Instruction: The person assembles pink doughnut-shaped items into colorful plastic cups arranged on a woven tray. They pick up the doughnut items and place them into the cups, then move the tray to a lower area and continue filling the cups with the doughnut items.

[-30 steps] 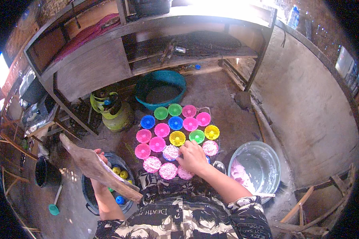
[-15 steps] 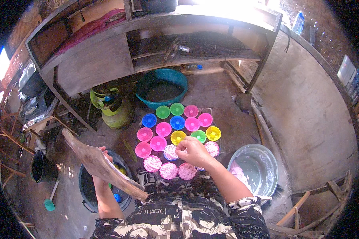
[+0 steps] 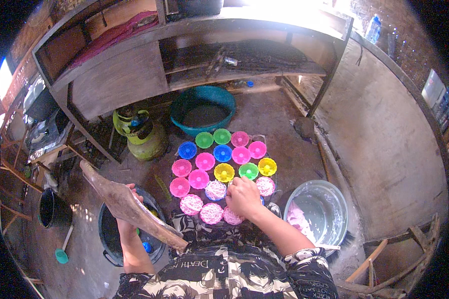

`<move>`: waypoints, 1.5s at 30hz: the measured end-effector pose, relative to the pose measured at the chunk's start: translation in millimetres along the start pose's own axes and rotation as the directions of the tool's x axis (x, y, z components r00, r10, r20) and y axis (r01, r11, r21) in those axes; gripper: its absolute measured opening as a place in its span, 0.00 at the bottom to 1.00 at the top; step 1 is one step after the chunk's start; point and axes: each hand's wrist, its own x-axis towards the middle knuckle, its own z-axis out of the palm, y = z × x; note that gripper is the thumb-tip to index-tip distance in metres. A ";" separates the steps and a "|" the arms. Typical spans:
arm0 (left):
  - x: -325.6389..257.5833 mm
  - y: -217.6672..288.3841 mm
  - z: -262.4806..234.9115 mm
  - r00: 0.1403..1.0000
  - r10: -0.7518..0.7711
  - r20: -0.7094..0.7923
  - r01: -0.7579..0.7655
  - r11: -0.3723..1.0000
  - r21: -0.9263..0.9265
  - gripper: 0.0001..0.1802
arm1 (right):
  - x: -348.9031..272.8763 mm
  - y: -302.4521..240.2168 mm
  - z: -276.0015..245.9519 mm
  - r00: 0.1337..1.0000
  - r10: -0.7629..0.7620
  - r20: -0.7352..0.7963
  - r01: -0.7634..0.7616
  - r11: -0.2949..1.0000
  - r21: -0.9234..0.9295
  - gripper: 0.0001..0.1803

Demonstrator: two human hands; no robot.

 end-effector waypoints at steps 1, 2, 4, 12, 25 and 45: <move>-1.7 0.3 4.0 0.999 0.014 -0.045 -0.014 1.000 0.000 0.24 | 0.1 -0.6 1.7 1.000 -0.002 0.000 0.002 1.000 0.002 0.04; -2.8 3.2 5.6 0.999 0.022 -0.044 -0.023 1.000 -0.007 0.23 | 0.0 -1.4 2.9 1.000 -0.005 0.000 0.005 1.000 0.004 0.04; -4.7 7.8 8.7 0.998 0.027 -0.063 -0.027 1.000 0.002 0.23 | -1.3 -3.3 2.5 1.000 0.002 0.015 -0.002 1.000 0.008 0.04; -6.0 4.8 -0.8 0.997 0.075 -0.018 -0.074 0.997 0.024 0.24 | 7.6 -9.5 -28.1 0.999 0.017 -0.042 -0.009 0.981 0.192 0.04; -8.3 -0.4 -4.7 0.996 0.066 -0.059 -0.063 0.997 0.048 0.25 | 14.5 5.2 -26.8 0.996 -0.083 -0.007 0.084 0.994 0.069 0.11; -2.1 -11.1 -18.3 0.997 -0.034 0.062 0.036 0.999 -0.036 0.26 | -28.6 21.2 -16.7 0.990 -0.137 0.016 0.136 0.988 0.071 0.10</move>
